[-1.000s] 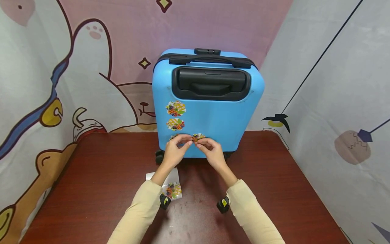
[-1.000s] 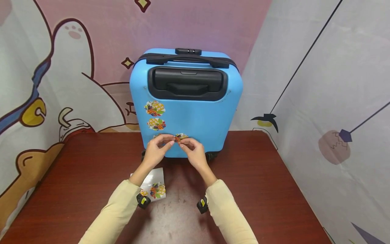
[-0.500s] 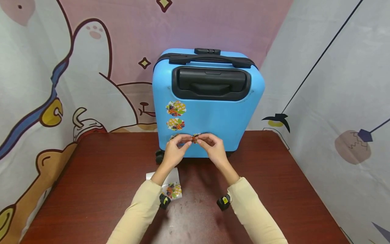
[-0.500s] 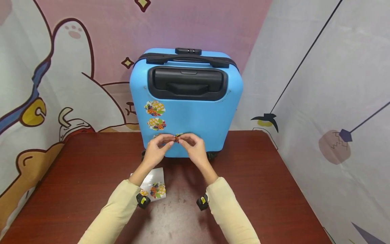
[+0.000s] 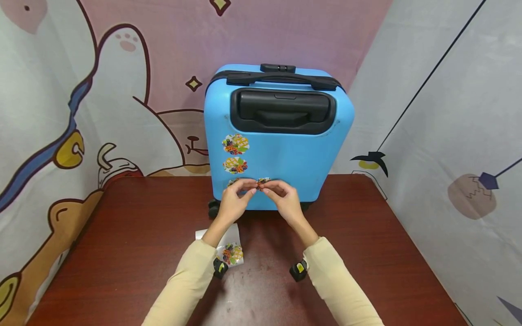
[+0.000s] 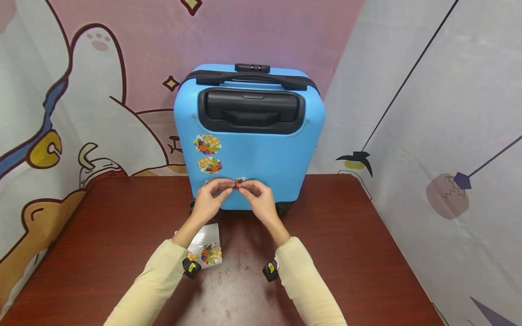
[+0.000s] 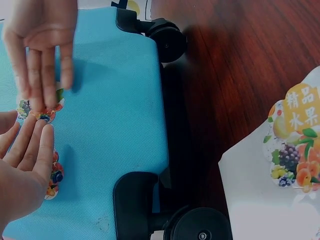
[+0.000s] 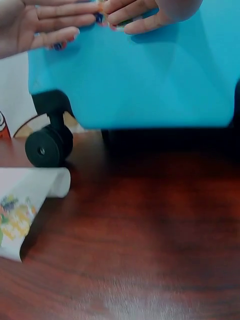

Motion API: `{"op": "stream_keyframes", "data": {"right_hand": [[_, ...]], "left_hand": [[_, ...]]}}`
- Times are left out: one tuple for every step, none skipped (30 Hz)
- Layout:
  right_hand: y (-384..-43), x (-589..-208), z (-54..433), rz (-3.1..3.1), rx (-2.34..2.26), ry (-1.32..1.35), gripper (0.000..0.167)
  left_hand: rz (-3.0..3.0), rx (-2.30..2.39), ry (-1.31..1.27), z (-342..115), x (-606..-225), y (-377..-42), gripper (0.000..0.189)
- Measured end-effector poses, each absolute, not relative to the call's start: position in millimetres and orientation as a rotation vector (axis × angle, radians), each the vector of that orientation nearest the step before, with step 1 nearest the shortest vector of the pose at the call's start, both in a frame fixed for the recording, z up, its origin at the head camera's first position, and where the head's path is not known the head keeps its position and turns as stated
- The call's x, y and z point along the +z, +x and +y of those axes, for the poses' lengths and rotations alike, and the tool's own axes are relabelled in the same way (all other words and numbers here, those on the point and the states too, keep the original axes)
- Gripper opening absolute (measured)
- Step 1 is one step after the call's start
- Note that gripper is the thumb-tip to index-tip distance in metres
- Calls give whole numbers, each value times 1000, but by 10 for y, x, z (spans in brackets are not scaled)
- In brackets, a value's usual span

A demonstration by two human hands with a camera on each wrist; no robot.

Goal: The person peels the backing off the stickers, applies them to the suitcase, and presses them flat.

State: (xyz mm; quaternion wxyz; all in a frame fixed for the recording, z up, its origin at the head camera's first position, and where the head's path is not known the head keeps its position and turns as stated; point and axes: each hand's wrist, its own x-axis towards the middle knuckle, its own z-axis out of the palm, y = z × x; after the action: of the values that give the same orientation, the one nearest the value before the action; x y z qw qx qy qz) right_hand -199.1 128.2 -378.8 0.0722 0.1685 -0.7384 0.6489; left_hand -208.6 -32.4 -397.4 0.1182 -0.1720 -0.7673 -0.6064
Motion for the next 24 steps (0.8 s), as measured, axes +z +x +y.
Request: {"op": "stream_keyframes", "data": {"right_hand": [[-2007,-3841,1293,-2226,1958,491,21],[-2024,-3892,1304,-2235,1965,475,21],[-2040,-3940,1314,-2244,1974,455,21],[-2055,-3983,1325,-2256,1977,434,21],[-2073,-4026,1336,-2264,1986,420,21],[-2090,-4064,1346,-2270,1994,402,21],[-2098,-4082,1349,-2276,1987,390,21],[-2103,-4090,1352,-2283,1977,380,21],[-2106,-4087,1353,-2287,1965,378,22],[-2109,-4077,1353,-2286,1955,382,22],[-2106,-4054,1353,-2280,1959,385,22],[-2083,-3994,1342,-2276,1953,393,22],[-2056,-3930,1329,-2266,1952,406,22],[-2029,-3862,1315,-2254,1954,425,22],[-2003,-3796,1300,-2243,1950,443,22],[-1977,-3734,1286,-2233,1948,459,21],[-1950,-3673,1272,-2227,1944,474,21],[-1931,-3624,1259,-2225,1925,491,21],[-1927,-3605,1258,-2219,1919,501,21],[-1928,-3593,1259,-2219,1910,505,22],[-1927,-3585,1262,-2221,1905,505,22],[-1929,-3580,1267,-2218,1909,504,22],[-1929,-3577,1273,-2216,1910,494,22],[-1931,-3577,1281,-2210,1910,485,22]], "left_hand": [[-2248,-1772,-500,-324,-3974,-2087,21],[-2251,-1769,-498,-323,-3973,-2088,22],[-2252,-1769,-497,-324,-3973,-2090,22],[-2254,-1769,-496,-323,-3973,-2090,22],[-2253,-1772,-495,-324,-3971,-2090,22],[-2252,-1774,-496,-323,-3971,-2090,22],[-2252,-1776,-496,-324,-3970,-2089,22],[-2252,-1779,-497,-324,-3968,-2088,22],[-2253,-1782,-496,-324,-3967,-2087,22],[-2254,-1785,-495,-325,-3964,-2084,22],[-2253,-1787,-495,-326,-3963,-2082,22],[-2254,-1787,-494,-326,-3963,-2083,22],[-2255,-1787,-492,-327,-3964,-2082,22],[-2254,-1786,-492,-328,-3964,-2082,21],[-2252,-1786,-491,-329,-3965,-2083,21],[-2248,-1785,-494,-329,-3966,-2084,21],[-2245,-1785,-496,-329,-3968,-2085,21],[-2244,-1786,-496,-327,-3970,-2086,21],[-2242,-1790,-498,-327,-3968,-2084,21],[-2240,-1791,-502,-326,-3965,-2079,21],[-2239,-1794,-502,-325,-3966,-2079,21],[-2241,-1794,-501,-323,-3966,-2077,21],[-2242,-1793,-499,-322,-3968,-2078,21],[-2243,-1791,-498,-322,-3970,-2079,21]]}}
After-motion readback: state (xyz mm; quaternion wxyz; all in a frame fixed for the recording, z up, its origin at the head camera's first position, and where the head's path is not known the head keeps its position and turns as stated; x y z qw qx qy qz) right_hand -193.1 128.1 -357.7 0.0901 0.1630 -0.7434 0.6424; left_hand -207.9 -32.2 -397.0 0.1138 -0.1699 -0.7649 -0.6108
